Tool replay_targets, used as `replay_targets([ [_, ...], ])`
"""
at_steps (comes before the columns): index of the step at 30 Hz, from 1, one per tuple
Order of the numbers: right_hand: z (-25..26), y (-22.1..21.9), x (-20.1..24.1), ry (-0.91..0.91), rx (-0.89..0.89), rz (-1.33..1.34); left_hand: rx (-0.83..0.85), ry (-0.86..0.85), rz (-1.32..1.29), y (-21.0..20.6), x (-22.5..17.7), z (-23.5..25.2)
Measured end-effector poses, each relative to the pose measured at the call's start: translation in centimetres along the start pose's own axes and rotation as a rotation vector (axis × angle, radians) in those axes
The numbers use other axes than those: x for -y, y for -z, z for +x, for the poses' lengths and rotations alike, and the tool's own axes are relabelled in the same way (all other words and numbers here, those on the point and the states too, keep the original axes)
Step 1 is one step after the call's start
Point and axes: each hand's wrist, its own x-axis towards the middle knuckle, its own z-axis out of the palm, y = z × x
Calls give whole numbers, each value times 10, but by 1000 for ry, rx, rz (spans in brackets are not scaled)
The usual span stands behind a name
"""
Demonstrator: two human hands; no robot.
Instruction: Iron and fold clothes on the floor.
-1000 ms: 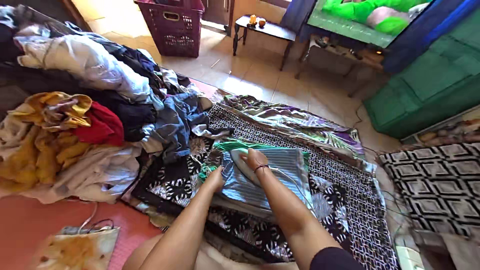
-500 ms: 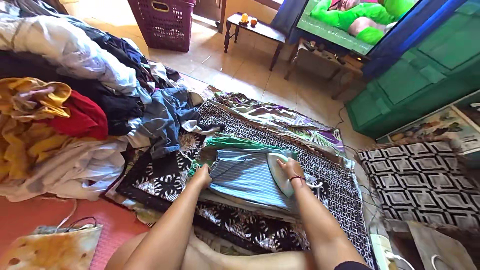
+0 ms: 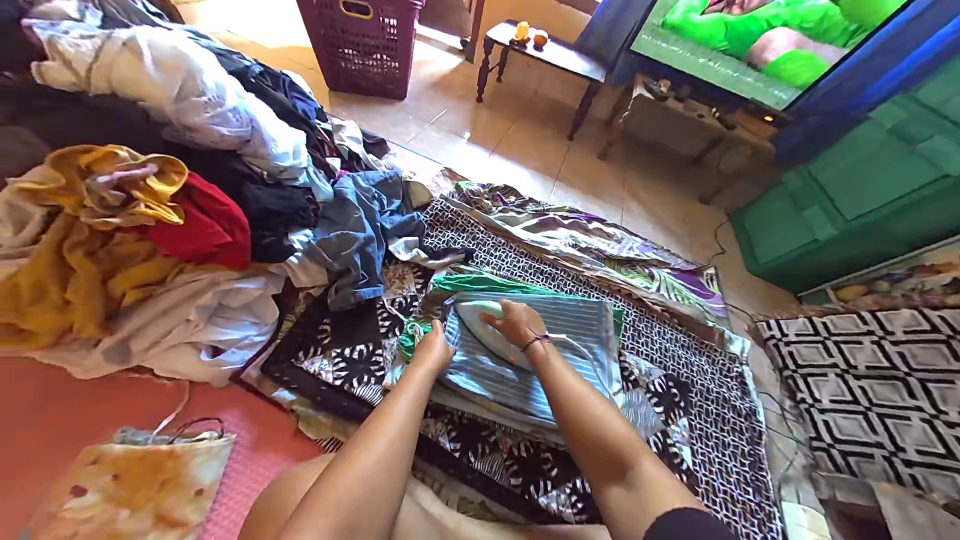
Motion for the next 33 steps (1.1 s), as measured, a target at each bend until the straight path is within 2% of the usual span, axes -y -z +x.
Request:
replay_targets([
  [2,17,0,23,-28,8,5,-4,14,0,-2,3,4],
  [5,23,3,18,-39,-1,-8,-13,17,-7,-7,12,8],
  [9,11,19,-38,-149,-44,8,-13,-1,-7,-7,11,5],
  [13,0,33,-113,-343,-133,-15,-27,-2,-11,-10,13,5],
  [17,-8,49,-170,-552,-211,74,-13,-4,5,-8,10,4],
  [19,-8,49,-189,-561,-216,161,2,-15,15,-7,11,5],
  [21,-17,45,-200,-445,-196,250,21,-38,2,-8,15,7],
  [24,-38,29,-183,-152,-23,250,23,-52,-40,-8,18,11],
  [28,-83,-13,-93,131,283,28,26,-34,-42,-12,20,13],
  [31,-105,-32,-43,167,323,-16,-2,-44,-21,-12,22,13],
  [33,-117,-35,-38,110,282,-19,-16,-57,-3,-14,25,12],
])
